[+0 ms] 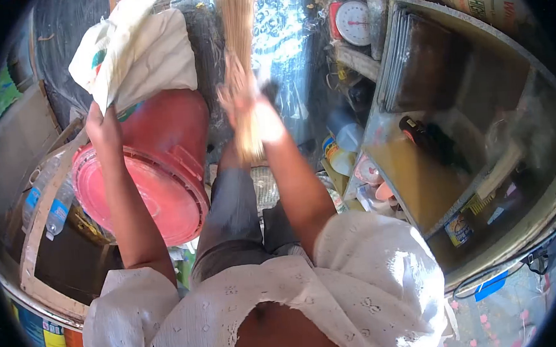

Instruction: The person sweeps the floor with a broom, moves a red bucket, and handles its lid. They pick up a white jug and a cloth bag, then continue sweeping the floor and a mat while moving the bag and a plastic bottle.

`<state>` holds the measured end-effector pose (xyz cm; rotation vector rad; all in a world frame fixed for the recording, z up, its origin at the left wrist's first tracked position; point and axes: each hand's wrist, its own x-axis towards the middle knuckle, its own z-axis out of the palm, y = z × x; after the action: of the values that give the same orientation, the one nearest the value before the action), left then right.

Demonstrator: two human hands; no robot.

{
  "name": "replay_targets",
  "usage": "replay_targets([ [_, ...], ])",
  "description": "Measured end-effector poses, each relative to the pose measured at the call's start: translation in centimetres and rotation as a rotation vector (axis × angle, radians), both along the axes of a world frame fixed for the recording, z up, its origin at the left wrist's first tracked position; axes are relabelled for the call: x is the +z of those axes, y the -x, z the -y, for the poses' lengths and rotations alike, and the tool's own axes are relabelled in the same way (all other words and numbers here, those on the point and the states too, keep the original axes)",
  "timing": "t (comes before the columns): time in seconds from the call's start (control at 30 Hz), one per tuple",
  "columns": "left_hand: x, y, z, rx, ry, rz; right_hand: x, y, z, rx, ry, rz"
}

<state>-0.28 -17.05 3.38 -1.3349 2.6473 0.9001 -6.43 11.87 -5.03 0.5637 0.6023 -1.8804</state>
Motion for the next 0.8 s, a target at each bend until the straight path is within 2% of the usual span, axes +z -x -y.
replay_targets([
  [0.03, 0.4, -0.4, -0.4, 0.032, -0.011, -0.016, 1.9, -3.6, -3.0, -0.075, -0.020, -0.052],
  [0.07, 0.7, -0.8, -0.7, 0.038, -0.012, -0.020, 6.7, -4.4, -4.2, -0.076, -0.575, 0.591],
  [0.1, 1.2, -1.5, -0.9, 0.028, -0.016, -0.114, 8.8, -10.1, -9.6, 0.080, -0.379, 0.207],
  [0.13, 1.8, -2.1, -1.2, 0.018, -0.017, -0.205, 11.5, -13.5, -12.2, 0.051, -0.554, 0.500],
  [0.2, 2.4, -3.9, -1.5, 0.052, 0.017, -0.206, 12.5, -18.3, -16.3, -0.048, -0.277, 0.658],
  [0.23, 2.1, -5.4, -1.4, -0.021, 0.039, -0.213, 11.2, -19.2, -16.7, -0.051, -0.284, 0.666],
  [0.27, 2.0, -6.4, -1.7, -0.091, 0.056, -0.229, 9.0, -19.1, -16.9, -0.214, -0.188, 0.638],
  [0.3, 2.3, -6.6, -2.6, -0.042, 0.005, -0.214, 6.2, -17.8, -16.3, -0.369, -0.082, 0.594],
  [0.33, 2.3, -6.7, -3.1, -0.037, 0.007, -0.228, 3.1, -13.6, -13.1, -0.396, -0.396, 0.528],
  [0.37, 2.0, -6.8, -3.7, 0.017, 0.017, -0.209, -0.7, -9.7, -9.9, -0.284, -0.646, 0.401],
  [0.4, 1.6, -6.8, -4.2, 0.073, 0.029, -0.187, -4.3, -4.7, -6.3, -0.234, -0.683, 0.312],
  [0.43, 1.3, -6.2, -4.3, 0.043, 0.072, -0.240, -10.3, -0.3, -3.6, -0.006, -0.460, -0.144],
  [0.47, 0.3, -6.0, -4.1, 0.042, 0.074, -0.239, -7.7, 4.5, 1.2, -0.287, -0.307, 0.056],
  [0.5, -0.6, -6.0, -3.9, -0.025, 0.129, -0.220, -13.9, 7.0, 2.0, -0.106, -0.214, -0.119],
  [0.53, -1.3, -6.3, -3.7, -0.093, 0.182, -0.201, -20.1, 9.1, 2.1, -0.040, -0.026, -0.138],
  [0.57, -1.8, -7.2, -3.2, -0.176, 0.188, -0.112, -14.6, 11.3, 1.5, -0.079, -0.123, 0.016],
  [0.6, -1.6, -6.8, -3.5, -0.174, 0.182, -0.110, -10.2, 12.4, 0.7, 0.044, -0.175, -0.101],
  [0.67, -1.0, -5.3, -4.7, -0.241, 0.363, 0.136, -3.9, 10.1, -1.8, 0.154, -0.211, -0.185],
  [0.7, -1.6, -5.8, -4.5, -0.224, 0.331, 0.134, -2.8, 7.0, -4.1, 0.073, -0.166, -0.107],
  [0.73, -1.6, -5.7, -4.6, -0.210, 0.331, 0.122, 0.5, 4.4, -5.5, 0.083, -0.187, -0.182],
  [0.77, -1.7, -5.6, -4.6, -0.223, 0.352, 0.124, 4.4, 2.0, -6.0, 0.221, -0.557, -0.110],
  [0.8, -1.7, -5.8, -4.5, -0.241, 0.375, 0.135, 7.5, -0.2, -6.4, 0.092, -0.589, -0.053],
])
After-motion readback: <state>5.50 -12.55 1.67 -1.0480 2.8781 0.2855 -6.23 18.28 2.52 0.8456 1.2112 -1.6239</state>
